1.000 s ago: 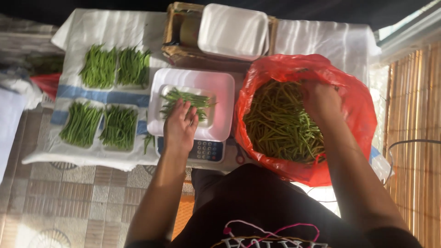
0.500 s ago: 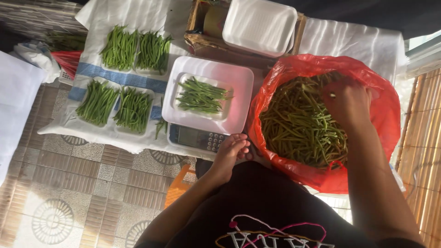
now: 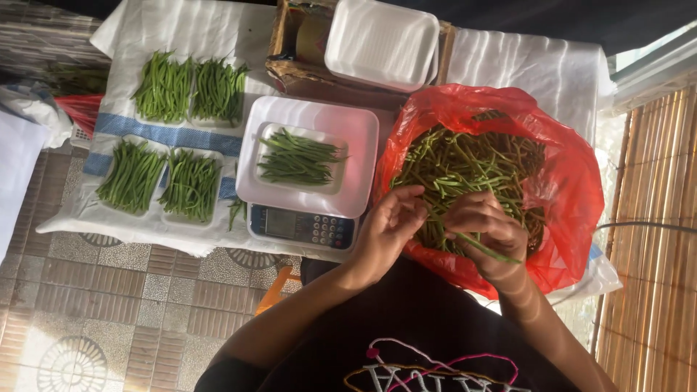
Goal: Sorting, trimming, and weighing green beans from a large plastic bag into individual trays.
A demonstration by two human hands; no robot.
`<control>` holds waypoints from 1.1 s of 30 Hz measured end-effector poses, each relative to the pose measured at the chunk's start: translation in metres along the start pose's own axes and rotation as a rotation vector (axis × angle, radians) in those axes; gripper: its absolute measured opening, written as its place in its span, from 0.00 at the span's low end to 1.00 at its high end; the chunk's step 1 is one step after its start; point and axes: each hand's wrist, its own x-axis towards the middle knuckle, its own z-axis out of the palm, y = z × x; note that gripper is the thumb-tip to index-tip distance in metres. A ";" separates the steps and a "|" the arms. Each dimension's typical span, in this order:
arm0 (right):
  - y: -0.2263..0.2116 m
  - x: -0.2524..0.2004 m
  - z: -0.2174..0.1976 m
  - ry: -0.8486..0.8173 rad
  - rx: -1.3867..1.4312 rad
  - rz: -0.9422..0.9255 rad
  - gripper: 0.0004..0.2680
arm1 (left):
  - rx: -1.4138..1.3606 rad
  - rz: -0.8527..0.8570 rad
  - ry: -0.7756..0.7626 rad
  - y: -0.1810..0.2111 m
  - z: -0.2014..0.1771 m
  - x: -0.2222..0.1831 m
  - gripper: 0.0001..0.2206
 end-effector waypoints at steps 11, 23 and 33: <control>0.006 -0.009 0.022 0.033 -0.021 0.111 0.04 | 0.471 0.479 0.052 0.031 -0.011 -0.009 0.20; 0.051 0.010 -0.030 -0.104 -0.551 0.206 0.03 | 0.289 0.201 0.152 0.022 -0.048 -0.013 0.08; 0.110 0.052 -0.073 -0.457 -1.049 0.427 0.10 | 0.128 0.155 0.171 0.019 -0.049 -0.022 0.10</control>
